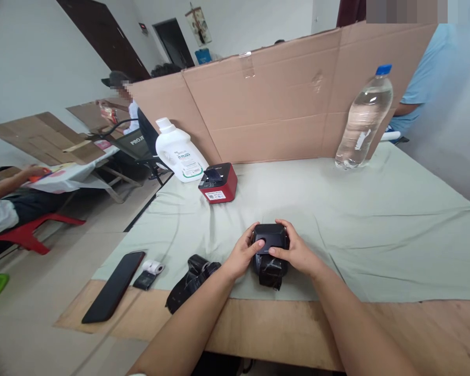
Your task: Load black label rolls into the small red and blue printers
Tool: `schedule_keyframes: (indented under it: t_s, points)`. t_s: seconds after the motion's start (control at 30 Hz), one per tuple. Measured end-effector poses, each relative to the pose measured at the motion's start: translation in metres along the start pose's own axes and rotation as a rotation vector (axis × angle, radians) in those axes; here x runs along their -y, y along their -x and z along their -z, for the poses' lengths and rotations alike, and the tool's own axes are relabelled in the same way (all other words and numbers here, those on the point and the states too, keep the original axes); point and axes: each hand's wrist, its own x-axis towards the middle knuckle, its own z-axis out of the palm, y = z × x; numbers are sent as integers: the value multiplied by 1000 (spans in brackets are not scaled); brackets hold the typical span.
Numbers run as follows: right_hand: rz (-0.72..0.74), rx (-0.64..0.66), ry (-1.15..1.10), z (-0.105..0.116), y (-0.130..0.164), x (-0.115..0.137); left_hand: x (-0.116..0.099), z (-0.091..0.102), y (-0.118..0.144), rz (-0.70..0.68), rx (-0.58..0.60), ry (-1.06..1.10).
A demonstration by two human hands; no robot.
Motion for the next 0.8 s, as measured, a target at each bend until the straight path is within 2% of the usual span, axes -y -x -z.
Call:
schedule_keyframes:
  t_s: [0.2, 0.37, 0.5, 0.6, 0.73, 0.8]
  points:
    - [-27, -10, -45, -2, 1, 7, -4, -1, 1, -22, -8, -7]
    - [-7, -16, -10, -1, -1, 3, -1, -1, 0, -18, -25, 29]
    - [-100, -28, -83, 1, -1, 1, 3, -1, -1, 17, -52, 106]
    - [-158, -71, -117, -1, -1, 3, 5, -2, -1, 40, -76, 139]
    - [-126, -157, -97, -7, 0, 3, 6, -4, -1, 29, -116, 87]
    - [-150, -245, -147, -3, -4, 4, 6, -4, -2, 73, -142, 69]
